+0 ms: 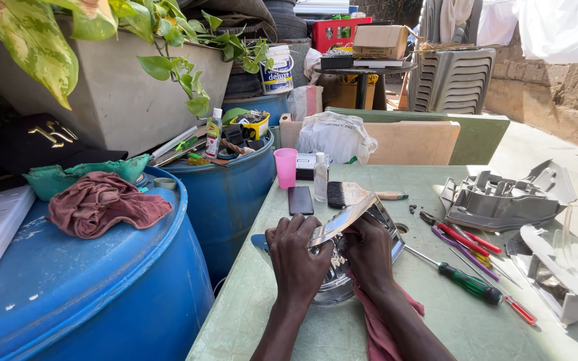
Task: Cleaning and inspecting a car headlight reflector with a cloth and screwdriver
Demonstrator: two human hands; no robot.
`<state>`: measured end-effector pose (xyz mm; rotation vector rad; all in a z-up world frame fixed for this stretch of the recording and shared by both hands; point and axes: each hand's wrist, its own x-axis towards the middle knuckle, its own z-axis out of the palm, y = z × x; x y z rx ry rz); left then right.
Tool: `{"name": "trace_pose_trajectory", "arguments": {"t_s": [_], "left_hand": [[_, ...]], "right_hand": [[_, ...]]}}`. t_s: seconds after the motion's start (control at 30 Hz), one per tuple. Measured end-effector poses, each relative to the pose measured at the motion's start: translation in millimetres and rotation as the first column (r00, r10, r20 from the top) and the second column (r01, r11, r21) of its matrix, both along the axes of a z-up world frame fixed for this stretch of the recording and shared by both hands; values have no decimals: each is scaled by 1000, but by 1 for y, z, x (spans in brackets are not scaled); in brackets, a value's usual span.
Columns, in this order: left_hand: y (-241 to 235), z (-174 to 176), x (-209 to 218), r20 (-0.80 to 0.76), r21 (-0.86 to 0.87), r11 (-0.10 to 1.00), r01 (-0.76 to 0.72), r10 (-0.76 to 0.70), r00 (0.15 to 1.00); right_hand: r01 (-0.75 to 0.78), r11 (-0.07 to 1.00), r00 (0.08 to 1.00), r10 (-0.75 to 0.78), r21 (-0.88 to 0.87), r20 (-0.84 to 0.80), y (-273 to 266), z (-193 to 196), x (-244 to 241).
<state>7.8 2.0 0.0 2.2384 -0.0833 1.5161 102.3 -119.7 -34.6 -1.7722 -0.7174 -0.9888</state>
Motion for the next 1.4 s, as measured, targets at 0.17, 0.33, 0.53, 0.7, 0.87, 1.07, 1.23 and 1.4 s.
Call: {"name": "trace_pose_trajectory", "arguments": {"t_s": [0.17,0.33,0.53,0.7,0.87,1.07,1.23,1.4], "left_hand": [[0,0,0,-3,-9,1000,15,-15,1000],[0,1,-1,-19,-19,1000,18,-19,1000],[1,2,1,-36,-26,1000,3,-4,999],[-2,9,-7,21,-83,994,69,-68,997],[-4,9,-9,7,-72,996,61,-61,998],[-2,10,-9,-13,-73,994,82,-83,996],[0,9,-9,-25,-82,993,87,-90,996],[-3,8,-9,-27,-71,995,74,-76,997]], "right_hand": [[152,988,988,-152,-15,-11,6,1,-2],[293,952,954,-298,-91,-42,7,-3,2],[281,943,951,-299,-179,-82,1,0,-4],[277,866,907,-379,-417,-184,-14,12,-25],[36,888,960,-159,-459,-232,-7,3,-41],[71,881,981,-146,-468,-126,-7,-7,-10],[-12,889,991,-48,-457,-121,-9,4,-27],[-4,861,997,-37,-509,-72,-19,8,-23]]}}
